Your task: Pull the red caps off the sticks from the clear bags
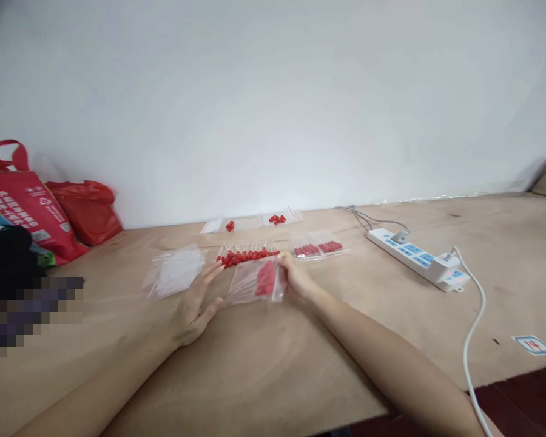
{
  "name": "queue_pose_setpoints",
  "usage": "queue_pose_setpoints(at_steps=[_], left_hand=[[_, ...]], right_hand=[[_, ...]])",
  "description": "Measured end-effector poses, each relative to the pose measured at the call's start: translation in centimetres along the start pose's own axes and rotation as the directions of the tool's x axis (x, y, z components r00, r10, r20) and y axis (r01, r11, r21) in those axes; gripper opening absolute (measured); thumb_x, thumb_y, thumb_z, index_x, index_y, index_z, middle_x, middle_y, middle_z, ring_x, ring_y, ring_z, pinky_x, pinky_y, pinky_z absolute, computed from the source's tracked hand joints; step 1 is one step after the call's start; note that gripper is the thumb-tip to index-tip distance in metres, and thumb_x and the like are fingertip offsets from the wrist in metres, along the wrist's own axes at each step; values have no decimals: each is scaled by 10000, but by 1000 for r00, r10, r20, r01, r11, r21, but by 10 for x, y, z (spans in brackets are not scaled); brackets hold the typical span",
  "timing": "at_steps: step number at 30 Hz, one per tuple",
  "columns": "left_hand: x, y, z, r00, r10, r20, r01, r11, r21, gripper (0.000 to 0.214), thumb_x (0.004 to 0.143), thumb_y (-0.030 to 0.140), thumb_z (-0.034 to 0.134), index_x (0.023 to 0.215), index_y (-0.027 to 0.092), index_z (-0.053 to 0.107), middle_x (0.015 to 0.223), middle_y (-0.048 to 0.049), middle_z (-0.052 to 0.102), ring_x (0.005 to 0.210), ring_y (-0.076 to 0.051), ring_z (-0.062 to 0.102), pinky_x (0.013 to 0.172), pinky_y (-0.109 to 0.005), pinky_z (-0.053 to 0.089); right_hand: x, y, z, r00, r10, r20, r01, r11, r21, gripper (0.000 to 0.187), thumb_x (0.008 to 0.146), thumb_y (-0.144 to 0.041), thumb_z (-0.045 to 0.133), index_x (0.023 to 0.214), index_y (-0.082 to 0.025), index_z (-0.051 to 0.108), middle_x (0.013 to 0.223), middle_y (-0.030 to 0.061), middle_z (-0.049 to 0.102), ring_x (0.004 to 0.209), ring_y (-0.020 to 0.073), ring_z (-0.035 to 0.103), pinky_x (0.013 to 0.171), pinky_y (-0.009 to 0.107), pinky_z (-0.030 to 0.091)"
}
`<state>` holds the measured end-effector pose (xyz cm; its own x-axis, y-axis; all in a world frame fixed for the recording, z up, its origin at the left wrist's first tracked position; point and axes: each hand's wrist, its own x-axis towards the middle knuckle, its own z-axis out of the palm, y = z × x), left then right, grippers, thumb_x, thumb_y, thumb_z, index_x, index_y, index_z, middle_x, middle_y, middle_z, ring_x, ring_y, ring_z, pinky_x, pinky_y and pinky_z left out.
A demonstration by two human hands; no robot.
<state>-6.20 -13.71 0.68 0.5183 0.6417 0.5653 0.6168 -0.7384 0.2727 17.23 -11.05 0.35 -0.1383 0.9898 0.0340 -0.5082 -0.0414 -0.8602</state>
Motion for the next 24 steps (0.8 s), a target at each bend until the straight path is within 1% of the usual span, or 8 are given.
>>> queue_pose_setpoints(at_steps=[3,6,8,10,14,19,22,24], left_hand=[[0,1,-2,998,54,31,-53,998,-38,581,811,371,432,1323,208,212,1382,-106,251,1274,-273,229,1026,-470,244],[-1,4,-1,978,83,193,-76,996,-46,718,731,435,542,1327,220,205,1386,-117,244,1254,-300,263,1004,-480,273],[-1,5,1,956,37,291,-27,999,-37,701,726,421,557,1318,241,228,1379,-114,264,1220,-290,330,971,-468,325],[-2,7,4,945,-39,325,47,999,-19,635,744,396,544,1296,239,274,1361,-114,300,1178,-270,394,943,-446,366],[-3,11,8,959,-123,255,122,992,21,499,758,363,525,1212,198,398,1301,-115,388,1139,-256,439,930,-416,390],[-3,22,11,966,-183,181,180,983,34,385,761,358,520,1103,184,487,1108,-80,561,1004,-225,535,840,-373,451],[-1,22,12,959,-247,141,241,969,63,289,791,379,484,1015,203,534,923,-38,639,841,-200,592,747,-363,476],[1,20,11,964,-248,99,242,968,68,243,808,358,466,974,205,556,836,-24,652,776,-189,597,729,-362,475]], right_hand=[[-6,20,17,976,183,118,-185,983,1,337,562,-339,687,622,-194,389,507,-97,462,446,56,452,455,183,403],[-6,24,21,957,254,140,-240,964,-110,374,551,-389,718,636,-183,417,540,-82,501,471,55,486,496,203,435],[-6,23,19,953,269,141,-249,958,-146,385,531,-373,740,705,-179,457,596,-59,548,531,75,540,548,231,464],[-7,22,15,944,296,148,-271,948,-166,453,480,-286,779,802,-178,480,629,-46,576,581,99,578,593,260,487],[-13,21,10,936,342,80,-317,921,-225,580,440,-127,777,930,-164,468,598,-41,592,562,124,602,621,298,517],[-18,24,15,954,294,-60,-299,906,-301,698,491,-58,710,1100,-121,376,531,-62,577,481,128,586,548,280,513],[-20,25,19,963,266,-38,-264,908,-327,721,504,-79,699,1127,-126,340,515,-77,574,435,113,558,499,263,492],[-21,25,20,963,270,6,-250,902,-353,740,487,-100,710,1122,-124,331,514,-70,586,412,107,540,469,249,468]])
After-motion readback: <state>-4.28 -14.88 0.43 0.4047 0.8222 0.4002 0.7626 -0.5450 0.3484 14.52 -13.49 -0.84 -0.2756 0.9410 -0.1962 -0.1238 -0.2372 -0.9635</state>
